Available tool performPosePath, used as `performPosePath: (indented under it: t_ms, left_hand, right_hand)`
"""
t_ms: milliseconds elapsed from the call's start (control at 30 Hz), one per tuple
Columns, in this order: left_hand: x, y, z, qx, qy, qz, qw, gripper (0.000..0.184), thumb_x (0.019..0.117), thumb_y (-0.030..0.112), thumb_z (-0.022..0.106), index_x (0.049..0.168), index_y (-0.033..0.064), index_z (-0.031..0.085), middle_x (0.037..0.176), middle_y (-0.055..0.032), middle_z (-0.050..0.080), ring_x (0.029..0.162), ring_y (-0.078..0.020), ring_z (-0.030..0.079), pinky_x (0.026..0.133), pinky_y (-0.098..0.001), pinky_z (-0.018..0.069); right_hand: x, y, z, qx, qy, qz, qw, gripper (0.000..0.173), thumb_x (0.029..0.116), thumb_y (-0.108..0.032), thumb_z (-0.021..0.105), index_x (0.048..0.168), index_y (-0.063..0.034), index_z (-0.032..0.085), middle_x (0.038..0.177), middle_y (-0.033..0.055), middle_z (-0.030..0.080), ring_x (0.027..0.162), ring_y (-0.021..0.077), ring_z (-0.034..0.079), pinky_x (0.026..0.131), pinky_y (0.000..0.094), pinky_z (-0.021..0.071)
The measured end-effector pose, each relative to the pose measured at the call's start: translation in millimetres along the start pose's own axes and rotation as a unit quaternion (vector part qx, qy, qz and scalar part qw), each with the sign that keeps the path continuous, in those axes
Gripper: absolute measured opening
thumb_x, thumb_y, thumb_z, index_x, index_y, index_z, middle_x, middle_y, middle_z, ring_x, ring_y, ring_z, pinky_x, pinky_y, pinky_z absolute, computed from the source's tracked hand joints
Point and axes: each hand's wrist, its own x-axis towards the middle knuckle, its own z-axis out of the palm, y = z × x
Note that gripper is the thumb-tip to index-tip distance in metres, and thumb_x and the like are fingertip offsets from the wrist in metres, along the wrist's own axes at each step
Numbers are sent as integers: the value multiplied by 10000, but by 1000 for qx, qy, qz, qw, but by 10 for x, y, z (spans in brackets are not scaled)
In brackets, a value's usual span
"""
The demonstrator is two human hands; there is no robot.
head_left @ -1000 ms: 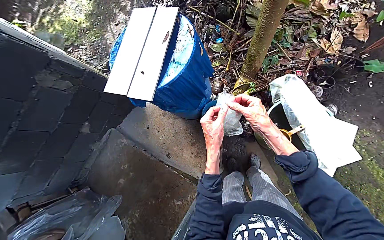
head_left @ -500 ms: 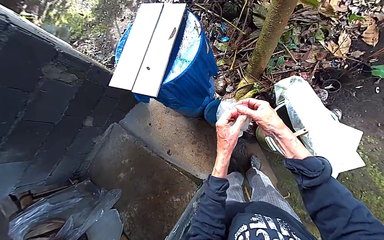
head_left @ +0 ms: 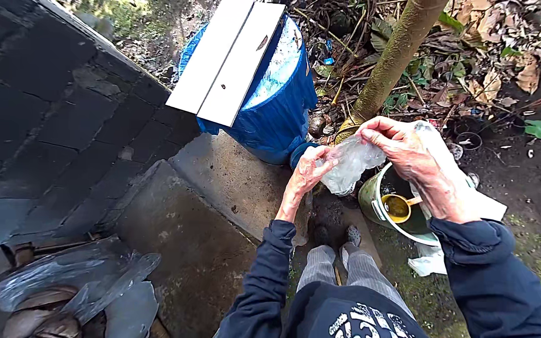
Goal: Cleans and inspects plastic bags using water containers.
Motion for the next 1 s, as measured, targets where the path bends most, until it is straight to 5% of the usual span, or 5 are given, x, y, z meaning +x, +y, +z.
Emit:
performPosePath:
  t_ms: [133, 233, 467, 833, 1000]
  left_hand:
    - [-73, -129, 13, 107, 16, 33, 994, 243, 892, 388, 775, 866, 148, 751, 903, 9, 656, 1022, -196, 572, 927, -380, 469]
    - [-165, -200, -13, 64, -2, -10, 998, 298, 901, 385, 774, 977, 99, 740, 1078, -23, 697, 1104, -167, 614, 988, -371, 506]
    - [-257, -137, -195, 32, 46, -49, 997, 307, 922, 337, 758, 1040, 59, 707, 834, -40, 673, 738, -113, 630, 727, -306, 548]
    - [-138, 39, -481, 150, 154, -56, 975, 352, 829, 384, 852, 859, 108, 636, 721, -24, 609, 675, -172, 603, 661, -415, 528]
    - [-187, 177, -813, 50, 11, -48, 998, 252, 939, 197, 728, 1167, 92, 708, 1056, -62, 659, 939, -150, 655, 841, -357, 579]
  right_hand:
    - [-23, -98, -157, 6, 30, -34, 999, 165, 1007, -54, 614, 1142, -88, 702, 971, 35, 711, 818, 112, 666, 755, 256, 577]
    - [-38, -225, -228, 12, 29, -45, 998, 213, 968, -22, 666, 1167, -84, 711, 1009, 50, 726, 832, 126, 683, 776, 269, 594]
    - [-11, -289, -493, 6, 40, -58, 997, 289, 938, 5, 694, 1215, -75, 703, 1061, 61, 738, 891, 141, 712, 837, 291, 608]
    - [60, 21, -478, -62, 115, -37, 991, 214, 1082, -242, 529, 1178, -147, 695, 844, -3, 672, 617, 65, 585, 562, 221, 512]
    - [44, 111, -522, -16, 43, 9, 999, 263, 1040, -191, 609, 1292, -162, 678, 1075, 33, 732, 910, 129, 706, 812, 301, 605]
